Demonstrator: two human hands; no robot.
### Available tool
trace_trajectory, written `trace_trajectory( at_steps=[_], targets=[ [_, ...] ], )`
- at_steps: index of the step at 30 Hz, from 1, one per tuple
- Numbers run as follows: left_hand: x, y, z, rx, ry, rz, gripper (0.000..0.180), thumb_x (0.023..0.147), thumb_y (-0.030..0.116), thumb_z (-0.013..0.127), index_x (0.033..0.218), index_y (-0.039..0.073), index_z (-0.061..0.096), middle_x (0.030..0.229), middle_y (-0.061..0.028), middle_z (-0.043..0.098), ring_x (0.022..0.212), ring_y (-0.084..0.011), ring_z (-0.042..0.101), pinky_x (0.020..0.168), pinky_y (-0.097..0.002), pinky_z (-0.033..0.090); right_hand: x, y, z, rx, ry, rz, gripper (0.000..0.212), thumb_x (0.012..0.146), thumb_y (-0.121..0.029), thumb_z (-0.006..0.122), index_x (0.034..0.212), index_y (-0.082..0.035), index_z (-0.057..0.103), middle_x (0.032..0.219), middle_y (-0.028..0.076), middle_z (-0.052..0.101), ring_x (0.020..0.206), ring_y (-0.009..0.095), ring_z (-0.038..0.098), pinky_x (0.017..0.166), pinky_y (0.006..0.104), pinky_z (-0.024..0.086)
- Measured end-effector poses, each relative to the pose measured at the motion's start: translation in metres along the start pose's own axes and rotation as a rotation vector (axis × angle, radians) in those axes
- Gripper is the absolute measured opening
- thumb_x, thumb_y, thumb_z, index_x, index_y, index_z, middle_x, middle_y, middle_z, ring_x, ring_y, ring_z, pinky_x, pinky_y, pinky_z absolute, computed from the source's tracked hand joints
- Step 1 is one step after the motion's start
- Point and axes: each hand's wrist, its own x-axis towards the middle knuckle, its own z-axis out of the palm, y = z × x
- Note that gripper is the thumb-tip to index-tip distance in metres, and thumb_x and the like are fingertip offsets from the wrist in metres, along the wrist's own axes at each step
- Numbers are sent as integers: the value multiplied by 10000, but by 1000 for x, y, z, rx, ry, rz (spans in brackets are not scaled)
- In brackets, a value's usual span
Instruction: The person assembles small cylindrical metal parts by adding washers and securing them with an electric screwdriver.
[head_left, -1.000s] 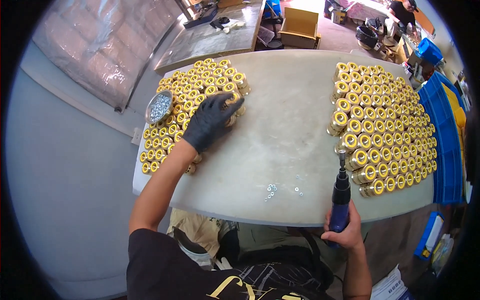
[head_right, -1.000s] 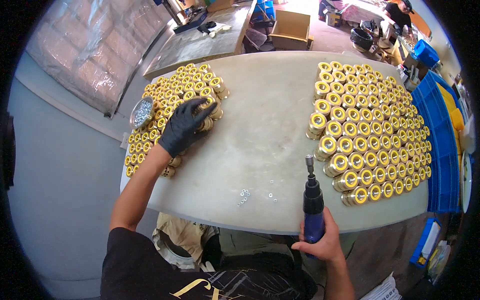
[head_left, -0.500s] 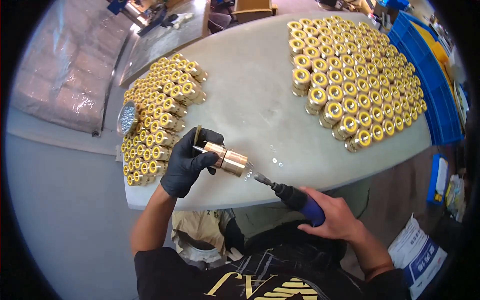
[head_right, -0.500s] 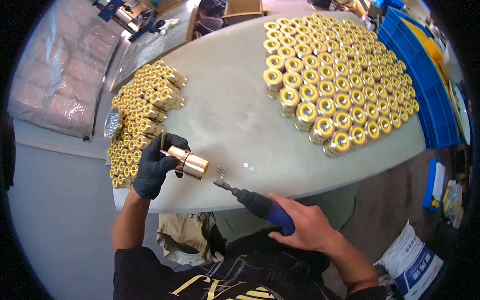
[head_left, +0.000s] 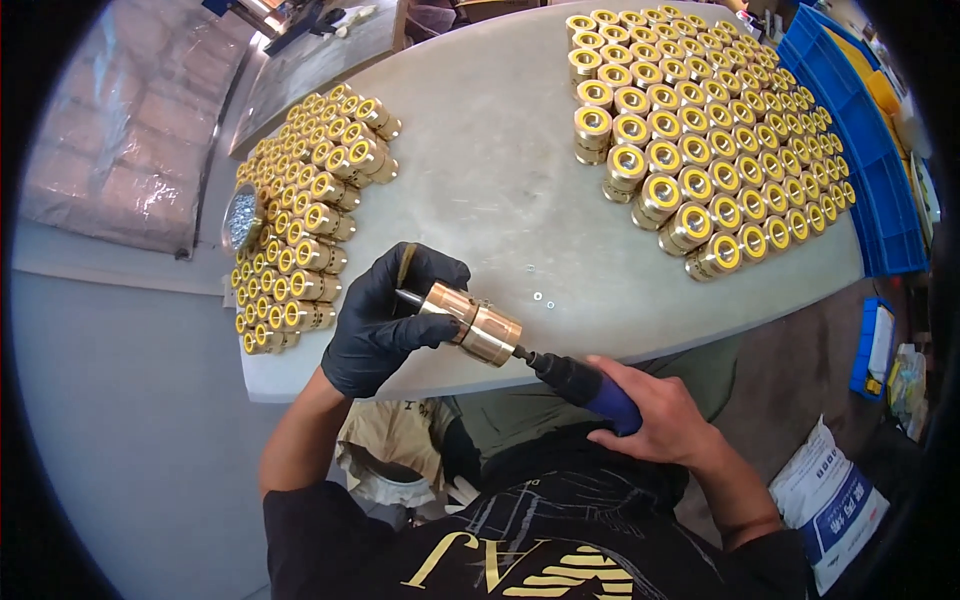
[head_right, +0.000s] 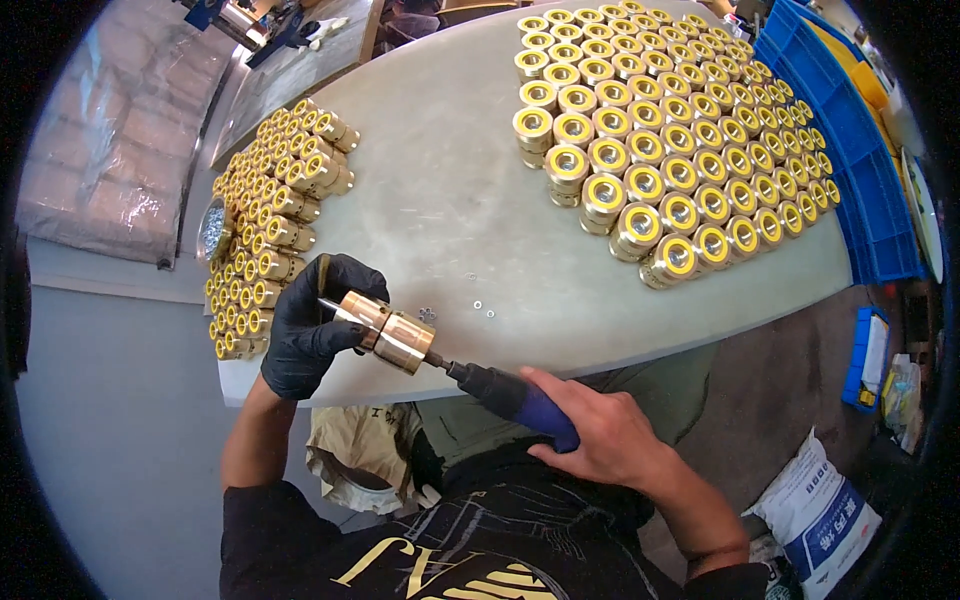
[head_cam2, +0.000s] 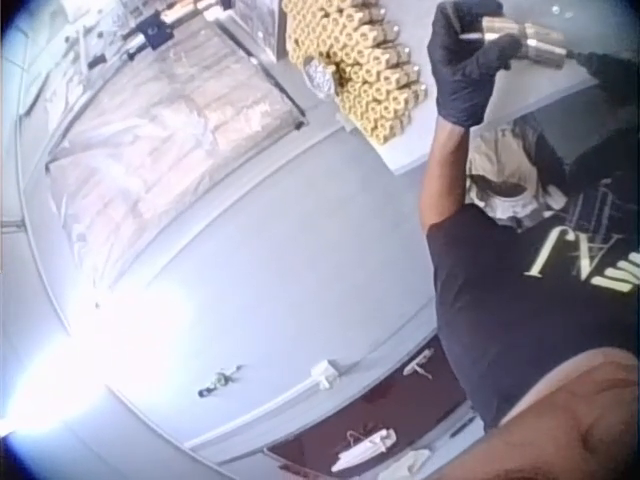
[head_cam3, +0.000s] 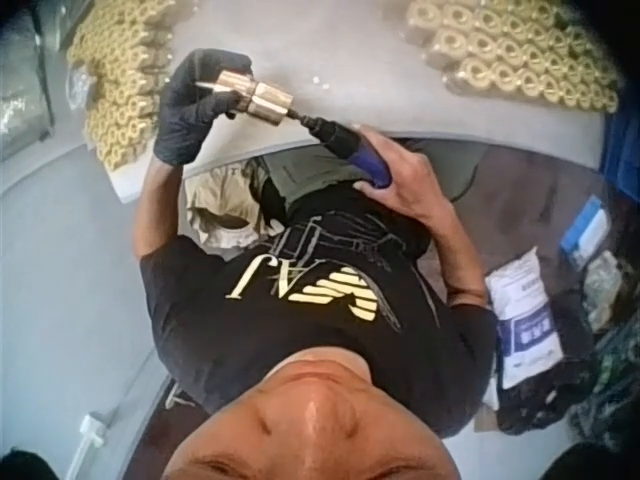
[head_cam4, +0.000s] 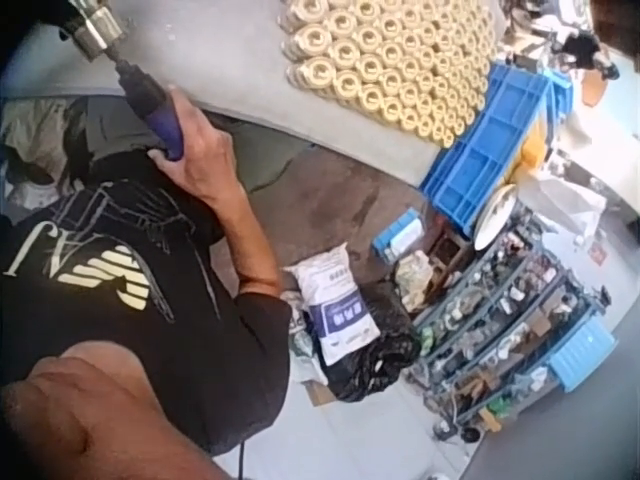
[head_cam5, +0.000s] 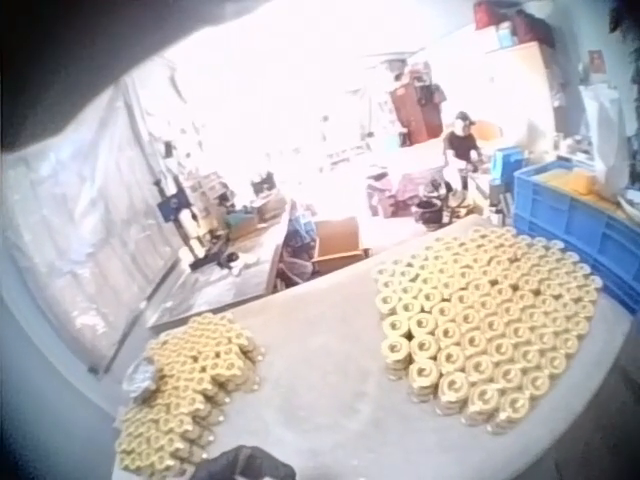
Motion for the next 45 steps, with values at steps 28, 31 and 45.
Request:
trace_trajectory(
  at_steps=[28, 31, 45],
  targets=[
    [13, 6, -15, 321, -338, 485, 563, 663, 304, 892, 1074, 30, 622, 1025, -127, 690, 962, -292, 682, 839, -365, 542, -16, 20, 7, 939, -582, 250, 826, 713, -252, 914, 1371, -20, 473, 1011, 49, 648, 852, 137, 607, 771, 277, 506],
    [15, 7, -16, 319, -334, 505, 590, 628, 347, 898, 1047, 33, 628, 1003, -129, 694, 920, -297, 677, 804, -367, 540, -17, 23, 12, 1178, -678, 293, 769, 716, -226, 914, 1328, -32, 490, 927, -6, 627, 797, 72, 563, 707, 238, 480],
    [54, -12, -45, 1132, 65, 379, 391, 777, 238, 820, 1068, 39, 650, 998, -87, 659, 864, -259, 655, 762, -342, 538, 28, 24, -48, 562, -217, 315, 1043, 591, -314, 976, 1423, -2, 429, 884, -4, 578, 775, 92, 547, 701, 259, 480]
  ],
)
